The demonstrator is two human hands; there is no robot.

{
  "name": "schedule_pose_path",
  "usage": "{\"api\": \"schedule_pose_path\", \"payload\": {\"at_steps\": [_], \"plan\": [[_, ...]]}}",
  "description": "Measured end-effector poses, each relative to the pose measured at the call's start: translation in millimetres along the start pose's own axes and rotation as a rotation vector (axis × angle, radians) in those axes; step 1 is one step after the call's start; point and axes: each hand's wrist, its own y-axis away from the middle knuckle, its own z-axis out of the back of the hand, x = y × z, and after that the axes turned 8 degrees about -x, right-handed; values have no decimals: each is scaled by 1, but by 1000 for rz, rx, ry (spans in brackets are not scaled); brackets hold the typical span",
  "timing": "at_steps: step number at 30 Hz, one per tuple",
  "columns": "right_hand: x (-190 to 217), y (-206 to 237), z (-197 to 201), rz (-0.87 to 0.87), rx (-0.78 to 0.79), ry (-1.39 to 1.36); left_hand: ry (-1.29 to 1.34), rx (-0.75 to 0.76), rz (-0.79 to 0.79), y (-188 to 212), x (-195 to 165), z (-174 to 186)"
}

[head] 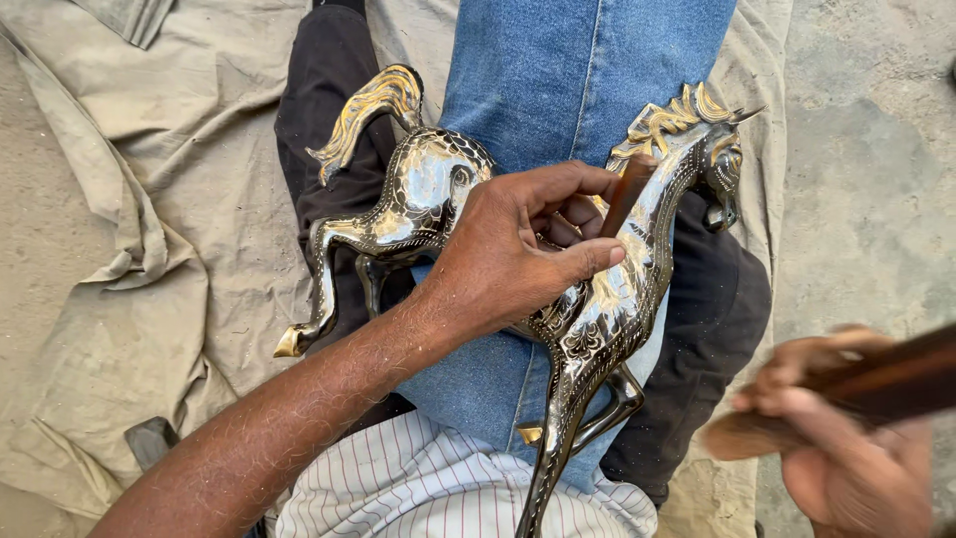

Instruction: The person sits on the ground with a metal horse figurine on their lap, holding a punch against the figurine's surface and striking it with a wooden mallet to work the decorated metal. They reposition the punch repeatedly across different areas of the horse's body and mane.

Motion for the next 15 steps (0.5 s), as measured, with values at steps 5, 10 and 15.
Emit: {"api": "schedule_pose_path", "payload": {"at_steps": [5,10,15], "plan": [[-3,-41,17,-134,-74,532,-143,11,24,-9,-2,-7],[-3,-90,51,30,65,493,-232,31,47,-15,-5,-13],[3,-140,69,68,107,1079,-296,38,101,-22,-12,-20]]}}
